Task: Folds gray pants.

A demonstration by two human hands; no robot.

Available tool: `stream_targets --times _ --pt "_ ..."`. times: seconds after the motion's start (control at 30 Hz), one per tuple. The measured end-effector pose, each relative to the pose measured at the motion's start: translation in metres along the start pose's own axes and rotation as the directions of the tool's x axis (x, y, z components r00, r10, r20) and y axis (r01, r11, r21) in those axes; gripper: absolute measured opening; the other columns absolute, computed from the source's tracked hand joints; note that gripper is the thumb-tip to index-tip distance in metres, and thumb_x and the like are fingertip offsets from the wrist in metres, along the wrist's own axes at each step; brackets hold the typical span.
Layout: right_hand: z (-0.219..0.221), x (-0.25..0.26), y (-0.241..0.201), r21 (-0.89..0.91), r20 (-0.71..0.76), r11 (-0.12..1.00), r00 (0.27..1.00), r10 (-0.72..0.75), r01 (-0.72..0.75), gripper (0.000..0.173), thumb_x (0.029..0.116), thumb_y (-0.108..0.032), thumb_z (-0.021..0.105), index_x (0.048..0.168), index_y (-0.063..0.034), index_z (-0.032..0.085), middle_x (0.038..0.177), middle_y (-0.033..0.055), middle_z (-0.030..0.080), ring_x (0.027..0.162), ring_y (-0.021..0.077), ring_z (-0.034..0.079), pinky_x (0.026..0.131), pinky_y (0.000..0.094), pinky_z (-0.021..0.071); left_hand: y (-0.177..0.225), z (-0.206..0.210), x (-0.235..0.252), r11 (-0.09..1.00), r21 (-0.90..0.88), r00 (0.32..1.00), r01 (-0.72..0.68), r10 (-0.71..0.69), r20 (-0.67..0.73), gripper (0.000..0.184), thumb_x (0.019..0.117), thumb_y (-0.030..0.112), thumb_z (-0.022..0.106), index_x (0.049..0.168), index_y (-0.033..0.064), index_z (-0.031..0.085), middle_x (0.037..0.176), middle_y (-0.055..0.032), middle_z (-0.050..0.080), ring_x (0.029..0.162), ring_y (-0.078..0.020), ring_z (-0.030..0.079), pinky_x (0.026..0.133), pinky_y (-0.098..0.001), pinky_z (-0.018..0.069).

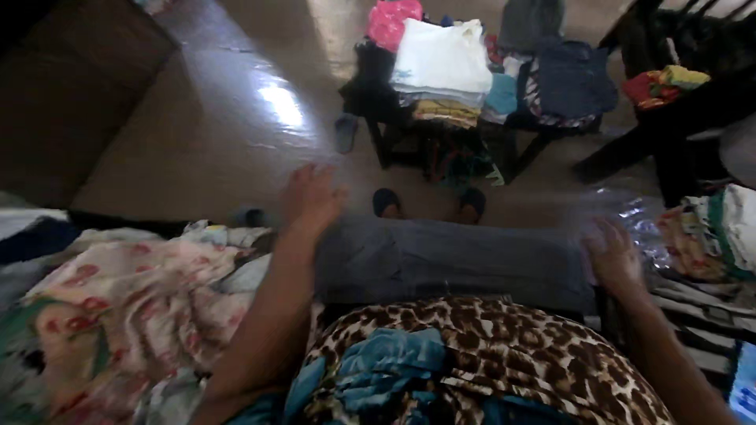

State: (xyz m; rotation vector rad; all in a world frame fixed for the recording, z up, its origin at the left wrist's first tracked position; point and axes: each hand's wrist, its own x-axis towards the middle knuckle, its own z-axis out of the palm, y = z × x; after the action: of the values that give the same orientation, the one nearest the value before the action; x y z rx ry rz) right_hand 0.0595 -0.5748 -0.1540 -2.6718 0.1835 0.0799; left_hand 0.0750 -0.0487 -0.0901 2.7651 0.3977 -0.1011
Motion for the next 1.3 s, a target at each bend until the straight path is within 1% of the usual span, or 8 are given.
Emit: stream_targets --times 0.1,0.2,0.53,0.63,0.73,0.83,1.1,1.3 --pt "0.036 -0.008 -0.008 -0.1 -0.049 0.977 0.979 -0.196 0.191 0.063 0.1057 -0.046 0.042 0.154 -0.0066 0.045 0.164 0.0306 0.025 0.15 0.0562 0.019 0.117 0.0741 0.0188 0.023 0.035 -0.04 0.993 0.077 0.993 -0.088 0.094 -0.078 0.059 0.1014 0.051 0.056 0.154 0.0264 0.047 0.166 -0.0243 0.023 0.151 -0.0557 0.014 0.11 -0.0812 0.0173" --pt "0.074 -0.008 0.025 -0.011 0.111 0.971 0.966 -0.235 0.237 0.066 0.1066 -0.045 0.04 0.153 0.0011 0.043 0.16 0.0348 0.029 0.148 0.0557 0.027 0.119 0.0689 0.0238 -0.004 0.088 -0.055 0.992 0.122 0.99 0.022 -0.039 0.134 0.062 0.099 0.065 0.049 0.155 0.0396 0.042 0.17 -0.0131 0.018 0.152 -0.0523 0.013 0.109 -0.0833 0.0159" --pt "0.057 0.014 0.039 -0.053 0.152 0.998 0.987 0.042 -0.034 0.069 0.1103 -0.046 0.032 0.154 0.0076 0.036 0.159 0.0343 0.031 0.15 0.0477 0.03 0.122 0.0601 0.0246 -0.017 0.09 -0.054 0.999 0.011 0.979 0.037 -0.038 0.201 0.056 0.1016 0.058 0.049 0.153 0.036 0.046 0.169 -0.0135 0.023 0.153 -0.0502 0.014 0.108 -0.0838 0.016" --pt "0.033 0.004 -0.017 -0.131 0.095 0.974 0.98 -0.175 0.186 0.063 0.1112 -0.036 0.037 0.153 0.0116 0.035 0.159 0.0402 0.024 0.148 0.0586 0.022 0.121 0.0676 0.0213 -0.015 0.086 -0.059 0.999 0.029 0.978 0.034 -0.039 0.205 0.057 0.1012 0.057 0.051 0.153 0.036 0.046 0.169 -0.0131 0.023 0.153 -0.0491 0.016 0.109 -0.0813 0.0205" --pt "0.043 -0.008 -0.097 -0.107 0.183 0.957 0.951 -0.249 0.271 0.06 0.1066 -0.031 0.053 0.153 0.0042 0.04 0.162 0.0309 0.028 0.15 0.0491 0.028 0.119 0.066 0.0265 -0.013 0.09 -0.061 0.997 0.079 0.985 0.014 -0.027 0.169 0.055 0.1005 0.057 0.053 0.151 0.0354 0.049 0.166 -0.0148 0.028 0.151 -0.051 0.021 0.106 -0.0815 0.0255" --pt "0.088 -0.009 -0.082 -0.187 0.274 0.914 0.913 -0.302 0.359 0.074 0.1043 -0.05 0.05 0.16 -0.0039 0.032 0.167 0.0222 0.024 0.156 0.0425 0.017 0.12 0.0718 0.0134 -0.014 0.098 -0.061 0.99 0.138 0.991 -0.019 0.0 0.133 0.057 0.1012 0.059 0.051 0.152 0.0335 0.048 0.165 -0.0175 0.029 0.15 -0.0527 0.022 0.103 -0.0836 0.0257" --pt "0.078 -0.006 -0.019 -0.308 0.334 0.928 0.937 -0.101 0.21 0.076 0.1048 -0.063 0.035 0.16 -0.0105 0.035 0.167 0.0153 0.03 0.156 0.0385 0.02 0.121 0.0694 0.0126 -0.007 0.096 -0.055 0.985 0.17 0.985 -0.027 -0.003 0.172 0.058 0.1032 0.054 0.051 0.155 0.0277 0.046 0.167 -0.0207 0.023 0.151 -0.0546 0.017 0.106 -0.0837 0.0207" --pt "0.066 -0.001 0.036 0.134 0.26 0.976 0.957 0.133 -0.172 0.069 0.1097 -0.049 0.037 0.164 -0.0103 0.021 0.168 0.0205 0.023 0.151 0.0423 0.03 0.119 0.0645 0.0286 -0.007 0.099 -0.05 0.983 0.184 0.983 -0.023 -0.011 0.183 0.06 0.103 0.055 0.051 0.156 0.0275 0.044 0.167 -0.0226 0.022 0.151 -0.0552 0.016 0.106 -0.0841 0.0184"
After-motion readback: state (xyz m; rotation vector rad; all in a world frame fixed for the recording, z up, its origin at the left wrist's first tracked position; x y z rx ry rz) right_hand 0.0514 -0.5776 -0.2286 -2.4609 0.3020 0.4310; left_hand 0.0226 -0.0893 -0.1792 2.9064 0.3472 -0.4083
